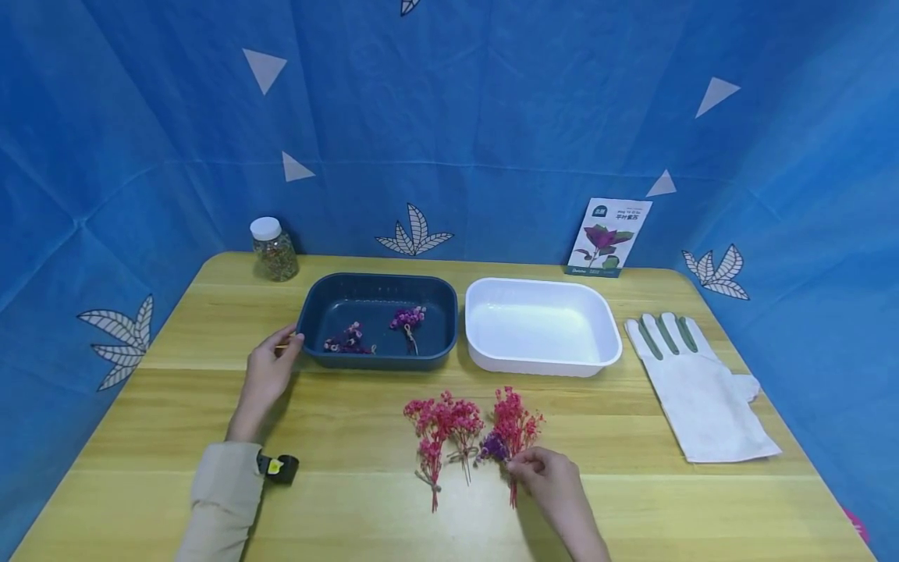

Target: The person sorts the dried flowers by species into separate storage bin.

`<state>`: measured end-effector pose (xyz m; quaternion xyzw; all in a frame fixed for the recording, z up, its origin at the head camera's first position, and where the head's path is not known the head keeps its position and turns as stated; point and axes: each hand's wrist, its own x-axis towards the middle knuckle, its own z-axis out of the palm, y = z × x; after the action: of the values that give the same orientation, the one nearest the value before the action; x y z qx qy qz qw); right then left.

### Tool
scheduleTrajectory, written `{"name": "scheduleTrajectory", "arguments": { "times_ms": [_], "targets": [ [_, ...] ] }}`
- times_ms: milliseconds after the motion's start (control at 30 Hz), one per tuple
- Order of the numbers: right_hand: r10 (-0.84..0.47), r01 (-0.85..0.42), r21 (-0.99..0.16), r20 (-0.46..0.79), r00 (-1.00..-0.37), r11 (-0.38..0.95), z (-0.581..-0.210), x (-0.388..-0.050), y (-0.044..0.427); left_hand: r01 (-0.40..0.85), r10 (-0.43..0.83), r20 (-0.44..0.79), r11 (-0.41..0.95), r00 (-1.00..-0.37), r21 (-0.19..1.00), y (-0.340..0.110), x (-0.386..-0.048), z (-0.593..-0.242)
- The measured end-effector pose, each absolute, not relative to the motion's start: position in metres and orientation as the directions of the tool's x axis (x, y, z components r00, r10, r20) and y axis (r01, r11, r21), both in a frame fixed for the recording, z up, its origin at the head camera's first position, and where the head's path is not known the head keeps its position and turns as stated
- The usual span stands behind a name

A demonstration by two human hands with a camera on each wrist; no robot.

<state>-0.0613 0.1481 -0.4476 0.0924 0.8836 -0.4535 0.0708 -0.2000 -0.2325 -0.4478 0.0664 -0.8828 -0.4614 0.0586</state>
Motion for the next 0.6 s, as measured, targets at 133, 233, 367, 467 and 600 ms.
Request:
{"name": "scheduleTrajectory", "arguments": {
  "times_ms": [133,233,367,467,600],
  "targets": [
    [0.096,0.204,-0.763,-0.185,-0.978,0.614,-0.4476,-0.0608,0.1470,-0.064,-0.172,0.043,0.571,-0.984,0.819,-0.2327,-0.2004,-0.4475],
    [0.093,0.196,-0.748,-0.178,-0.980,0.634,-0.4482,-0.0606,0.1460,-0.066,-0.173,0.041,0.570,-0.984,0.819,-0.2326,-0.2005,-0.4473],
    [0.088,0.178,-0.741,-0.159,-0.983,0.647,-0.4488,-0.0603,0.1459,-0.065,-0.175,0.043,0.568,-0.984,0.821,-0.2324,-0.2005,-0.4472],
    [0.084,0.165,-0.745,-0.146,-0.986,0.646,-0.4490,-0.0602,0.1460,-0.062,-0.171,0.043,0.566,-0.984,0.822,-0.2325,-0.2003,-0.4473],
    [0.082,0.175,-0.749,-0.160,-0.984,0.639,-0.4488,-0.0606,0.1460,-0.059,-0.162,0.041,0.568,-0.986,0.821,-0.2330,-0.2001,-0.4469]
  ]
}}
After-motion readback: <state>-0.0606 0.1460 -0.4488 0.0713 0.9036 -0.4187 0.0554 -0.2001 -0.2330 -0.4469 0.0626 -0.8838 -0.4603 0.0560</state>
